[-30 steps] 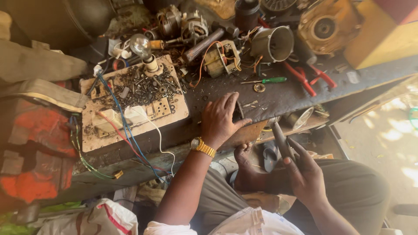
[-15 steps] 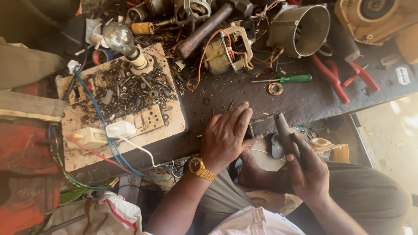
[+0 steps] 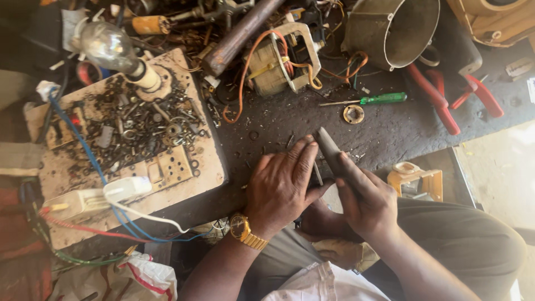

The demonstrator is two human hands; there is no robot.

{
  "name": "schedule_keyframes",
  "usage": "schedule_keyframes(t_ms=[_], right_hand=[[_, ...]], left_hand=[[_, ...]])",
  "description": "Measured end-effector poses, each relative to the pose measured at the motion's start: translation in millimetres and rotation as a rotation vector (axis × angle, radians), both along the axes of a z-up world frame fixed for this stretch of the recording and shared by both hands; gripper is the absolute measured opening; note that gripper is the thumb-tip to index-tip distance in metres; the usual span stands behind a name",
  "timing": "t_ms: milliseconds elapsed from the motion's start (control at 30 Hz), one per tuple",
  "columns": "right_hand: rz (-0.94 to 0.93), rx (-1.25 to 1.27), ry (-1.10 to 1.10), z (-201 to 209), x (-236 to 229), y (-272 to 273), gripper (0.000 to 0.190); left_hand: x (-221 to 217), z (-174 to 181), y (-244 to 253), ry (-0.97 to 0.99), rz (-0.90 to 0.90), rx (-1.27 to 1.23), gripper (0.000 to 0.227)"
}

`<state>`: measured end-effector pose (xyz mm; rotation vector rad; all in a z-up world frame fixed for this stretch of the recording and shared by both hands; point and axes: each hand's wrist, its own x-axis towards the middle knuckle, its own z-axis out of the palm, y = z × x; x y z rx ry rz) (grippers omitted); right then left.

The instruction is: The person is repairing a small electrical component, likely a motor armature, by repeatedly striking it with a hammer. The person holds the component on a workbench and uses a hammer to tap it, occasionally adjusting its position. The workspace is cluttered with various tools and electrical parts.

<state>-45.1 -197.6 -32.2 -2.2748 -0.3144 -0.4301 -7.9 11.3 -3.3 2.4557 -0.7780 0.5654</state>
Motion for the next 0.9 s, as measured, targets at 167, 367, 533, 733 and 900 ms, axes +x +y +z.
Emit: schedule_keyframes(t_ms=[167, 367, 533, 733, 900], right_hand=[[-0.043, -0.084, 0.019, 14.1, -16.6, -3.3, 0.050], [-0.067, -0.068, 0.055, 11.2, 5.3, 1.4, 0.049], [-0.093, -0.112, -0.006, 22.7, -17.5, 4.4, 0.049], [-0.086, -0.058, 0.098, 6.4, 1.2, 4.0, 0.052], [-0.076, -0.143, -0.002, 19.1, -18.5, -0.3, 0.056]], left_hand=[[0.7, 0.3, 0.0, 0.026, -0.024, -0.031, 0.081], [1.1, -3.8, 2.9, 0.043, -0.063, -0.033, 0.084], [-0.3, -1.9, 4.3, 0.033, -0.077, -0.056, 0.087], [-2.1, -2.0, 5.6, 0.036, -0.103, -0.025, 0.083], [2.3, 4.2, 4.5, 0.048, -0.094, -0.045, 0.084]])
